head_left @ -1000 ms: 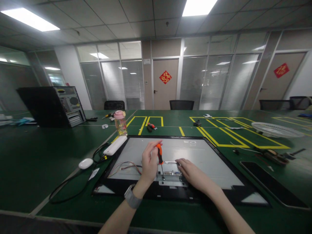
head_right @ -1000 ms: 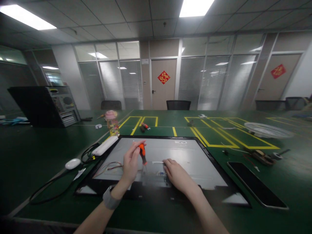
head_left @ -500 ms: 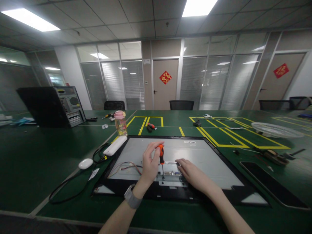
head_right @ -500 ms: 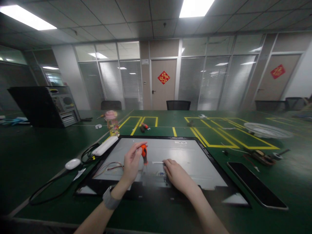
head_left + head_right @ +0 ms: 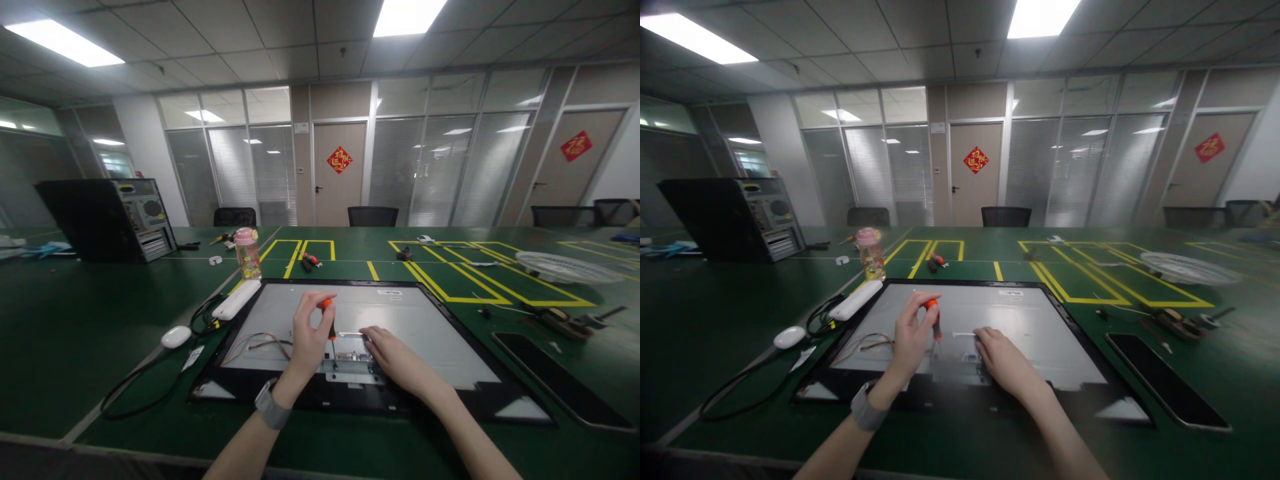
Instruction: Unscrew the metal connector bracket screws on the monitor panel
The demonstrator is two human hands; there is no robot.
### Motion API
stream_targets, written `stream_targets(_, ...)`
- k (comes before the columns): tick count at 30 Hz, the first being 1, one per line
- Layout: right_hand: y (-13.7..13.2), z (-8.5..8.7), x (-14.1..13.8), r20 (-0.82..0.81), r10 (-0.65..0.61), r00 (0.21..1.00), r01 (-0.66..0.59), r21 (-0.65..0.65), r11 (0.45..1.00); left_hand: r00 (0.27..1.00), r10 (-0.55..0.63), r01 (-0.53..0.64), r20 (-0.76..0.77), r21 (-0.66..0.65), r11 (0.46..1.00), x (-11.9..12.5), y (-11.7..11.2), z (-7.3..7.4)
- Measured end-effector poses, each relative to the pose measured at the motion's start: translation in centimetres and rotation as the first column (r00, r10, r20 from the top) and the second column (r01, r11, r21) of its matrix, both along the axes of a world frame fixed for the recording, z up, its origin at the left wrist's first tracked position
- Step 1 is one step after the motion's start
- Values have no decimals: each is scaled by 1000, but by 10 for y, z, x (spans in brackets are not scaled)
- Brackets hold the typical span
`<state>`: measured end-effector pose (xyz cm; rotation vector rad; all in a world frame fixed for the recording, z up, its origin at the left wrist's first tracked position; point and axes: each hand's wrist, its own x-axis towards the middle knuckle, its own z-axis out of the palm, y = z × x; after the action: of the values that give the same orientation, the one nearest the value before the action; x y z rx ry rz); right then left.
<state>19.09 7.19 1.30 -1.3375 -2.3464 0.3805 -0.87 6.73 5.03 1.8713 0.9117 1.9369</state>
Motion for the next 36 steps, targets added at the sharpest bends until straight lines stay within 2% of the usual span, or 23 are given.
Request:
stream_targets(3,0,1,0,-3,2,1000,-2,-4,1000,999,36,-36,-7,16,999,0,0,1)
stream_targets(10,-1,1,0,-6,-4,1000,4,-11,1000,999,-21,22,32,-40,999,-1,-2,1)
stream_targets(17,-1,2,-1,0,12,1000,-12,-7,1000,999,52,-52,6,24,998,0,-2,2)
stream_targets(23,1,-1,1,-15,11,1000,-11,2,1000,999,-37,38,21,-31,999,-1,-3,2)
stream_targets(29,-1,2,0,-8,2,1000,-2,-14,1000,999,51,-51,5,21,998,-1,-3,4)
stream_targets(33,-1,2,0,-8,4,1000,-4,-8,1000,998,49,-48,25,-19,999,0,-1,2)
stream_targets(36,0,1,1,-10,5,1000,-5,-8,1000,996,-10,18,83,-100,995,1,-1,-1)
